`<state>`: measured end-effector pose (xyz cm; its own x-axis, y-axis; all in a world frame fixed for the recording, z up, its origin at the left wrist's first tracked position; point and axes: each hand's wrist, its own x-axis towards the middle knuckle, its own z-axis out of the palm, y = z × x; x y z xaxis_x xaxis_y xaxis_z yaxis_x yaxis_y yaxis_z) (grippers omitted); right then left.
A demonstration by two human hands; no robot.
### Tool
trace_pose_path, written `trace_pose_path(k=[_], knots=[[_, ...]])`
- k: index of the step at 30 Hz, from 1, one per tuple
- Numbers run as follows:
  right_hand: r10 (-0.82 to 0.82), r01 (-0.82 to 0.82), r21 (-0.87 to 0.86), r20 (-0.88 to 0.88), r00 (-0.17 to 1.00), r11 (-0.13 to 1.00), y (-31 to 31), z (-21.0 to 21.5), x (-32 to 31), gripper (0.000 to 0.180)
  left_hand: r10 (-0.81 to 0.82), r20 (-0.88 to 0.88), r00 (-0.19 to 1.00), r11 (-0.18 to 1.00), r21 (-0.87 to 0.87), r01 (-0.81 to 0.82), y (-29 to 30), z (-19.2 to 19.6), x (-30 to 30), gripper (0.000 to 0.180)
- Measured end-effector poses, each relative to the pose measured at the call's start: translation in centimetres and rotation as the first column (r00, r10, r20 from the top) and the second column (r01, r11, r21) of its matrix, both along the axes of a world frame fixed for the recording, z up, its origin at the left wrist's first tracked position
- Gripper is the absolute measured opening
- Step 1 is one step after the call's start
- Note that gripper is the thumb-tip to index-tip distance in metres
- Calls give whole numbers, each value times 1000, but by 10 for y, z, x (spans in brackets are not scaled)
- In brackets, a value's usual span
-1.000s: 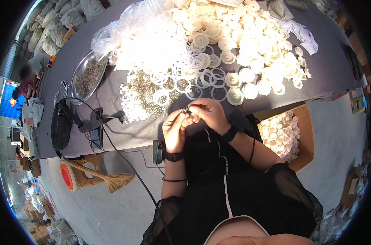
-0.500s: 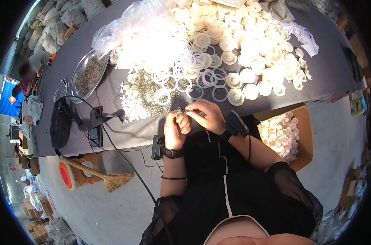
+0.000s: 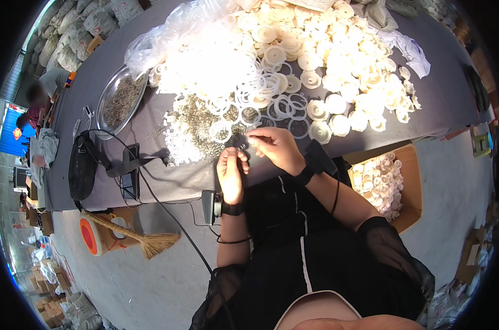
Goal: The person assembles small white plastic components by hand at a production table.
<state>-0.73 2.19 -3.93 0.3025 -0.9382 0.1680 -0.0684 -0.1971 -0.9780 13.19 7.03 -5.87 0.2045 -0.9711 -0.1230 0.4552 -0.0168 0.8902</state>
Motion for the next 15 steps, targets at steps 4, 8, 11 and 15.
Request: trace_pose_path(k=[4, 8, 11, 15], knots=[[161, -349, 428, 415, 895, 834, 2, 12, -7, 22, -44, -18, 999, 998, -34, 43, 1, 5, -4, 22], [155, -352, 437, 425, 892, 828, 4, 13, -10, 20, -78, 100, 992, 990, -113, 89, 4, -2, -7, 22], [178, -274, 291, 315, 932, 917, 8, 14, -15, 19, -55, 136, 989, 980, -180, 79, 4, -4, -19, 22], [71, -313, 434, 488, 870, 845, 10, 13, -25, 19, -117, 120, 986, 959, -244, 143, 1, 10, -36, 23]])
